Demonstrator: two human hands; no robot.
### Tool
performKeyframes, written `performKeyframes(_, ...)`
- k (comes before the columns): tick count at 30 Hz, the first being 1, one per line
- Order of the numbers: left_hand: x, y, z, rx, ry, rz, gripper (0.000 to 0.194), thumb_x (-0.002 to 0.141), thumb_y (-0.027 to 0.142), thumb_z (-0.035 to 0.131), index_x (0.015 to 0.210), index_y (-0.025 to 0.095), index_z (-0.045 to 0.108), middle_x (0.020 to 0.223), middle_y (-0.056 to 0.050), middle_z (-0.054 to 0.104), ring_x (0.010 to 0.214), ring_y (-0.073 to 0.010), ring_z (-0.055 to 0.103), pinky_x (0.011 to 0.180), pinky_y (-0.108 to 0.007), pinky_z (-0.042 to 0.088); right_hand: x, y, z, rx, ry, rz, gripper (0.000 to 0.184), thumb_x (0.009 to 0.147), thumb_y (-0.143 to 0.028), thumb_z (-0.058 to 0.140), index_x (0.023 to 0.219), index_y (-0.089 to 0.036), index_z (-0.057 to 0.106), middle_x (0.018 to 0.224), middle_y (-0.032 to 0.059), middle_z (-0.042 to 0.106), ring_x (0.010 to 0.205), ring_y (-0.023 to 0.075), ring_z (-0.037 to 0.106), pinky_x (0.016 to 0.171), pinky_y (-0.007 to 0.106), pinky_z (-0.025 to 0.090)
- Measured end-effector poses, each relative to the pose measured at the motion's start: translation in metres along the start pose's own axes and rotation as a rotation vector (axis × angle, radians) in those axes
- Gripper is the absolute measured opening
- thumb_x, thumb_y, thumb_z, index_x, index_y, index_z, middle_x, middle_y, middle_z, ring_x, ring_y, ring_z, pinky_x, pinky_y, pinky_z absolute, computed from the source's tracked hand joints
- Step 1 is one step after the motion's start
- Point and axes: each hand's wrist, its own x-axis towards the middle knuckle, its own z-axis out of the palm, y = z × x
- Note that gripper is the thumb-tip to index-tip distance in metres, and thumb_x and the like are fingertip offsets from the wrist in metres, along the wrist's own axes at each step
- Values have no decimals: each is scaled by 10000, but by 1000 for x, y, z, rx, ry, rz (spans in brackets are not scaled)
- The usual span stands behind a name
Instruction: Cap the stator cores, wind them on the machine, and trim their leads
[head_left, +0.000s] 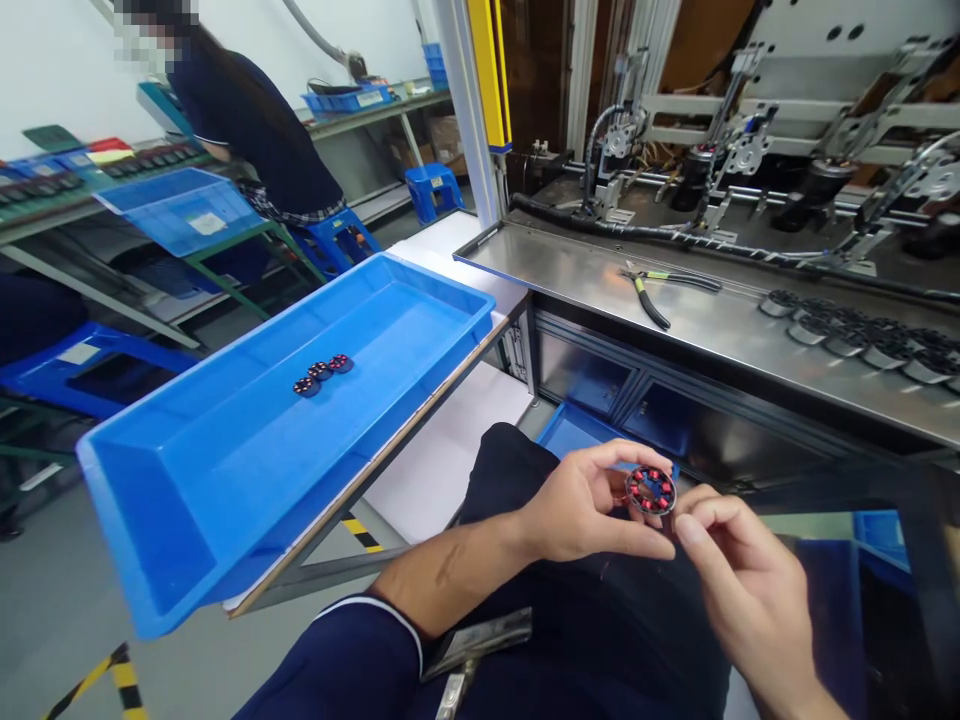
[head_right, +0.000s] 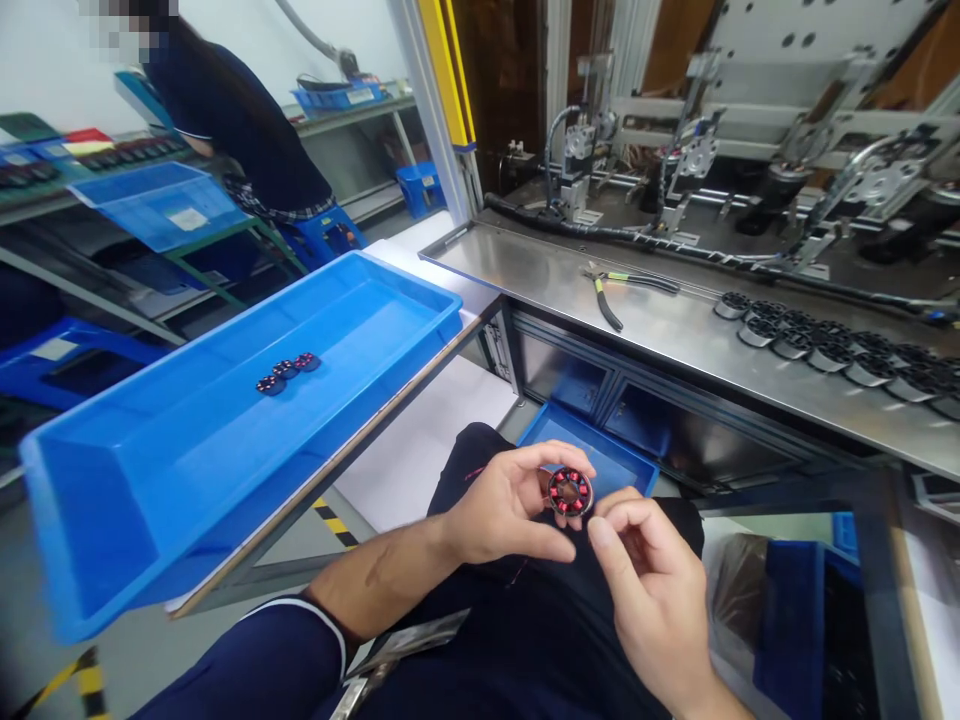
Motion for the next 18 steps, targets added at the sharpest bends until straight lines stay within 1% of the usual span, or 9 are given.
performKeyframes(1, 0, -1, 2, 104, 43, 67, 533, 624, 255, 897, 1099, 151, 678, 1028, -83, 667, 820, -141, 671, 774, -294, 581, -1, 0, 0, -4, 6, -6, 184, 914, -286, 637, 750, -216, 593, 776, 13, 605, 733, 116, 577, 666, 189, 494)
performKeyframes(3, -1, -1, 5, 379, 107, 255, 385, 713, 243, 820, 1062, 143, 692, 1078, -107, 660, 913, -173, 674, 813, -305, 581, -1, 1, -2, 14, 17, -9, 148, 900, -282, 657, 782, -219, 595, 797, 15, 602, 752, 117, 576, 679, 187, 497)
performKeyframes(6, -2, 4, 8, 723, 108, 547, 380, 733, 182, 755, 1102, 150, 668, 1032, -104, 695, 925, -189, 691, 810, -305, 598, 1, 4, -1, 109, -2, 9, 128, 850, -283, 720, 881, -234, 606, 873, 23, 597, 823, 138, 584, 727, 217, 514)
performKeyframes(8, -2, 7, 9, 806, 92, 659, 399, 725, 152, 745, 1113, 150, 646, 999, -97, 716, 915, -189, 706, 821, -305, 610, 2, 5, 3, 203, -35, 46, 121, 858, -289, 709, 873, -233, 602, 889, 24, 579, 825, 144, 573, 731, 240, 518)
performKeyframes(10, -1, 8, 10, 801, 103, 689, 387, 716, 139, 754, 1088, 137, 644, 977, -101, 727, 904, -189, 716, 817, -299, 615, 1, 5, 9, 310, -26, 104, 125, 904, -307, 645, 828, -226, 588, 860, 22, 563, 795, 146, 557, 722, 262, 517)
performKeyframes(12, -1, 7, 9, 770, 130, 665, 364, 711, 144, 763, 1058, 128, 653, 968, -106, 733, 885, -185, 719, 798, -289, 617, -3, 6, 17, 402, 24, 180, 177, 938, -332, 586, 801, -221, 571, 830, 24, 561, 778, 153, 558, 720, 282, 521)
performKeyframes(14, 0, 5, 8, 740, 152, 629, 351, 710, 158, 761, 1046, 132, 662, 965, -101, 736, 867, -179, 720, 785, -284, 617, -7, 8, 21, 436, 71, 241, 215, 953, -355, 555, 788, -217, 556, 827, 32, 569, 788, 164, 572, 716, 291, 524)
performKeyframes(16, 0, 5, 7, 737, 151, 618, 350, 705, 164, 758, 1042, 137, 666, 965, -98, 737, 864, -179, 721, 783, -285, 618, -9, 10, 22, 398, 95, 231, 189, 946, -355, 575, 814, -221, 554, 890, 41, 588, 830, 167, 587, 740, 288, 526)
performKeyframes(18, -1, 7, 7, 760, 134, 637, 361, 695, 157, 761, 1042, 130, 667, 964, -107, 736, 870, -187, 724, 783, -286, 619, -10, 11, 19, 310, 122, 137, 120, 895, -318, 665, 906, -237, 578, 1002, 46, 594, 897, 163, 591, 789, 277, 523)
